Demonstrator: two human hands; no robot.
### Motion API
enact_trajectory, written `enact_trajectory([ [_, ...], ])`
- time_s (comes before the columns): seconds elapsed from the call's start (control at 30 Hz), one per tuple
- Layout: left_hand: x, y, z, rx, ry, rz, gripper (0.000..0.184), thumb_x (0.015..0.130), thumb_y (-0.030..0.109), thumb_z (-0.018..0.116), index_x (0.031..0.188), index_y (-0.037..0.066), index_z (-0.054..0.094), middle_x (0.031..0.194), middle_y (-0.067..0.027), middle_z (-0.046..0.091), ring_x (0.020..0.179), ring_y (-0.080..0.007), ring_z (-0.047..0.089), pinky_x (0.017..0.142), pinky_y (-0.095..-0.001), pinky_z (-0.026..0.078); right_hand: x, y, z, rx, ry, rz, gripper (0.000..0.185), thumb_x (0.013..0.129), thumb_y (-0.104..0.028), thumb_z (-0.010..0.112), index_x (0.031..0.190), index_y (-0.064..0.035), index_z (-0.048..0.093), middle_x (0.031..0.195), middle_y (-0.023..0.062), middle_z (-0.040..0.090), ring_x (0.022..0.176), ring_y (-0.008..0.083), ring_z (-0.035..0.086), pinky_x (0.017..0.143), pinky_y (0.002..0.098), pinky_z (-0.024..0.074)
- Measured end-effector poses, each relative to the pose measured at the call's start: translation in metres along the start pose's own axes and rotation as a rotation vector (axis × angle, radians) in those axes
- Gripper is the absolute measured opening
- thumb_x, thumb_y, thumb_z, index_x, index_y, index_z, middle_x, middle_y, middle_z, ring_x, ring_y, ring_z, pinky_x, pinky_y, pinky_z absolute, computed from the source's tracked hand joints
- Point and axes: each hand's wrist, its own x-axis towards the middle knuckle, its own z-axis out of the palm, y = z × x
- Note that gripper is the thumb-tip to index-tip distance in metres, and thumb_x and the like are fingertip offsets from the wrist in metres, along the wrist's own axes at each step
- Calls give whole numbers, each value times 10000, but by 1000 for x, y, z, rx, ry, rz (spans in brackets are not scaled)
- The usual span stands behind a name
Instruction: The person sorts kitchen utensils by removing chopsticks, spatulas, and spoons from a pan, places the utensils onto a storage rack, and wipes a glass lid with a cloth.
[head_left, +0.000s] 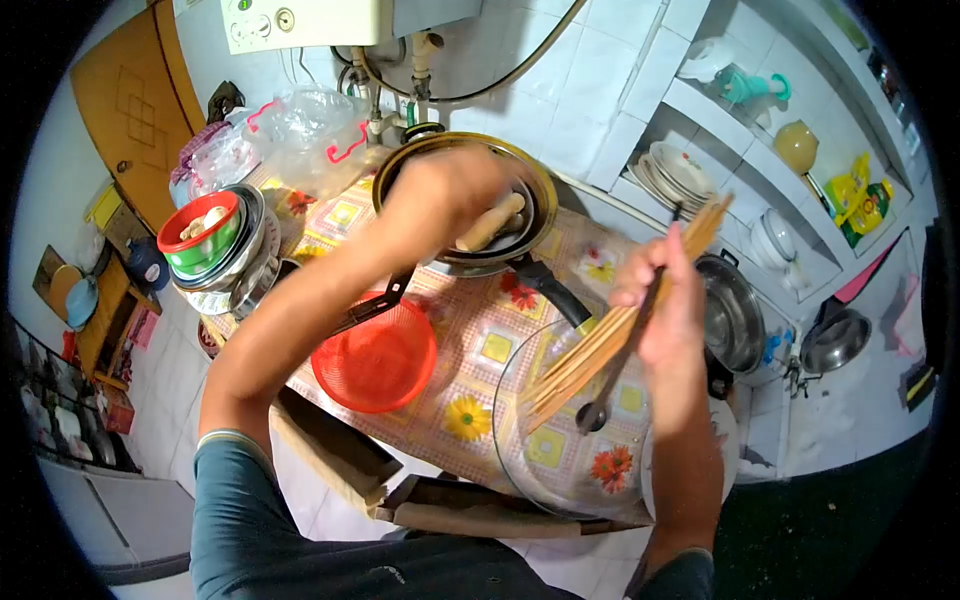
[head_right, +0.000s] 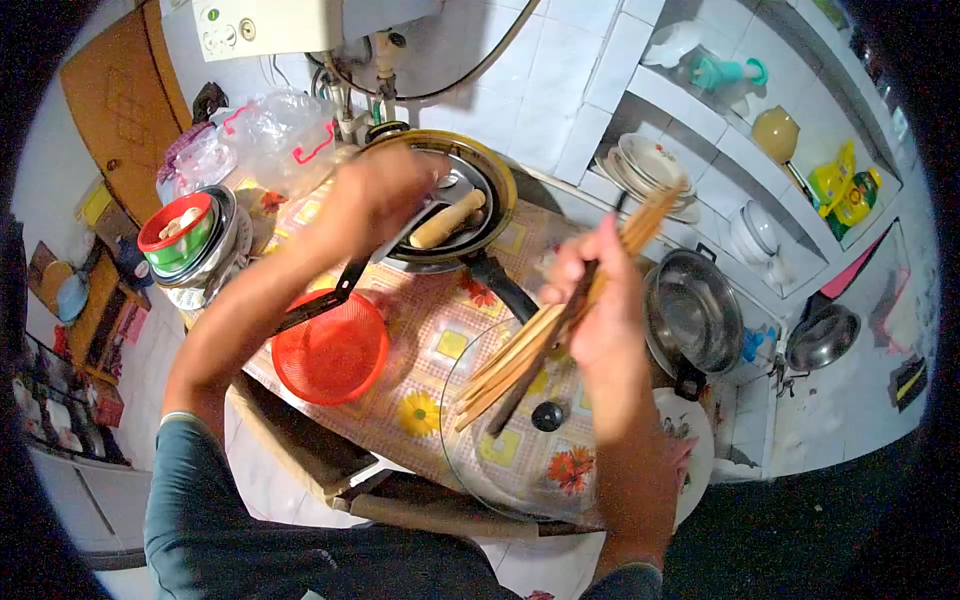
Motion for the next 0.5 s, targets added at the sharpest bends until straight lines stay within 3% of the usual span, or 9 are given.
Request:
enact_trajectory([
  [0.07, -6, -48, 11, -105, -10, -469, 150, 777, 151, 659, 880, 46, 689, 798, -164, 651, 704, -329, 628, 632, -396, 498, -2, -10, -14, 35, -22, -46, 395, 923, -458, 493, 667, -159, 470, 606, -9, 474, 522, 122, 421, 534, 274, 385],
  [0.13, -15, -88, 23, -2, -278, -723, 264, 758, 300, 672, 834, 49, 698, 755, -180, 647, 696, -327, 638, 678, -394, 508, -7, -12, -16, 31, -23, -46, 394, 922, -461, 492, 669, -159, 476, 612, -9, 484, 523, 125, 427, 546, 277, 393],
  [0.17, -16, -98, 32, -3, -279, -724, 264, 758, 300, 672, 834, 49, 698, 755, -180, 647, 696, -327, 638, 678, -394, 508, -9, -12, -17, 31, -24, -47, 394, 922, -464, 491, 672, -160, 483, 618, -9, 493, 524, 128, 433, 559, 280, 401],
  [0.23, -19, -112, 54, 162, -639, -842, 313, 725, 355, 677, 812, 56, 702, 780, -170, 658, 736, -317, 648, 707, -392, 513, -8, -8, -24, 61, -36, -18, 394, 918, -468, 494, 675, -159, 484, 623, -4, 496, 531, 141, 443, 578, 298, 411],
  [0.37, -28, -124, 102, 204, -705, -839, 369, 715, 386, 679, 838, 39, 693, 806, -183, 662, 734, -302, 650, 689, -397, 501, -8, 3, -25, -6, 7, -37, 378, 919, -466, 494, 705, -155, 469, 619, 8, 481, 550, 168, 457, 635, 345, 420],
  [0.43, -31, -119, 116, 259, -760, -923, 331, 733, 316, 633, 925, 52, 688, 982, -161, 665, 934, -302, 640, 804, -376, 513, -9, 5, -22, -17, 35, -35, 370, 920, -466, 492, 721, -155, 464, 615, 12, 474, 552, 176, 458, 654, 359, 422],
  [0.5, -34, -126, 125, 259, -834, -946, 341, 729, 287, 633, 975, 54, 673, 1018, -174, 654, 967, -305, 631, 823, -381, 509, -10, 8, -19, -12, 68, 22, 356, 928, -465, 477, 748, -158, 456, 615, 15, 467, 540, 182, 451, 673, 369, 419],
])
